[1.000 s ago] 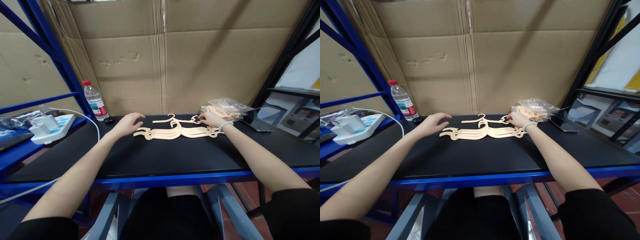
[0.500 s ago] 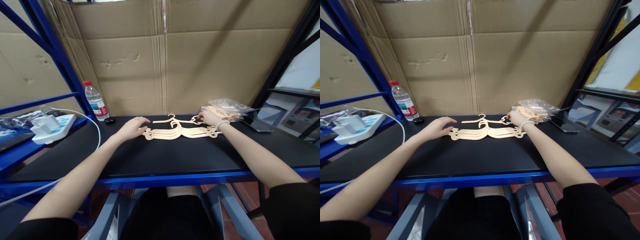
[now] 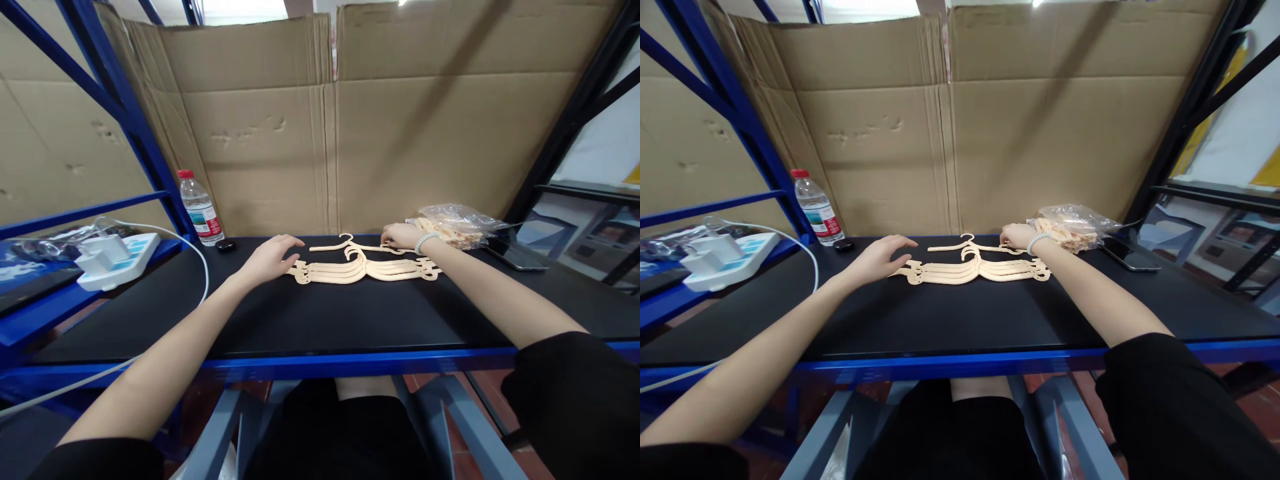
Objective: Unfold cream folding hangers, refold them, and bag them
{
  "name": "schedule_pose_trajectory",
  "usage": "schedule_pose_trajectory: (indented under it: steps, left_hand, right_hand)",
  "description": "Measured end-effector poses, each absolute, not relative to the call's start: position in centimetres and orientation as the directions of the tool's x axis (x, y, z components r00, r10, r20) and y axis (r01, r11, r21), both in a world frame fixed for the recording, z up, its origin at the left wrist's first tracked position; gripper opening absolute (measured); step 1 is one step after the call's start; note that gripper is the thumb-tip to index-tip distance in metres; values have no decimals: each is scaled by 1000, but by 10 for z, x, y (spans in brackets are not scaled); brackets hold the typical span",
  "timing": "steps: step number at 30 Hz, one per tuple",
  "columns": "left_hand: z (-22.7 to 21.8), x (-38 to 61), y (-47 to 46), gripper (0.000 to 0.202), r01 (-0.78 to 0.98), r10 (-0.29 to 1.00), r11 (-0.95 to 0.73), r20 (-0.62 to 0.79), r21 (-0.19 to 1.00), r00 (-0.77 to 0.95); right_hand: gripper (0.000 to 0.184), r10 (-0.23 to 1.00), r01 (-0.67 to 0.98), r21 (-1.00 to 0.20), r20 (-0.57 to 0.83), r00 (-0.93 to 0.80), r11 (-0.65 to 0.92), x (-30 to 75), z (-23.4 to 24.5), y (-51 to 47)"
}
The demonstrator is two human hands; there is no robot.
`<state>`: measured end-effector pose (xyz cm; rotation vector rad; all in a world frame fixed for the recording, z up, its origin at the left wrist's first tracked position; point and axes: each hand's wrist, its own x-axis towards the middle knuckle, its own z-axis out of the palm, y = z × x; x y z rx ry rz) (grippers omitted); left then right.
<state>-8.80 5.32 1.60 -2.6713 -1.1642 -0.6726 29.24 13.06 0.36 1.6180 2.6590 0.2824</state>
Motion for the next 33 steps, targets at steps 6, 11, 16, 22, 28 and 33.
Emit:
schedule_pose_trajectory:
  steps: [6, 11, 16, 22, 28, 33]
  left_hand:
    - [19, -86, 49, 28, 723, 645, -689, 499, 52, 579]
    - [26, -88, 48, 26, 711, 629, -694, 578, 115, 520]
    - [31, -88, 46, 24, 665, 643, -677, 693, 315, 326]
    - [25, -65, 27, 33, 346, 789, -605, 480, 717, 384]
    - [9, -30, 3, 43, -89, 809, -428, 425, 900, 407]
    - [2, -21, -3, 30, -90, 868, -395, 404, 914, 290]
  right_hand:
    - [16, 869, 881, 209, 181, -461, 424, 292, 7, 117]
    - [13, 846, 916, 163, 350, -402, 368, 296, 19, 110]
    - [10, 758, 885, -225, 624, -189, 407, 276, 41, 91]
    - [27, 837, 145, -826, 527, -146, 545, 211, 56, 40]
    - [34, 876, -49, -933, 353, -330, 357, 165, 36, 13]
    - [34, 879, -46, -951, 300, -371, 306, 152, 20, 8]
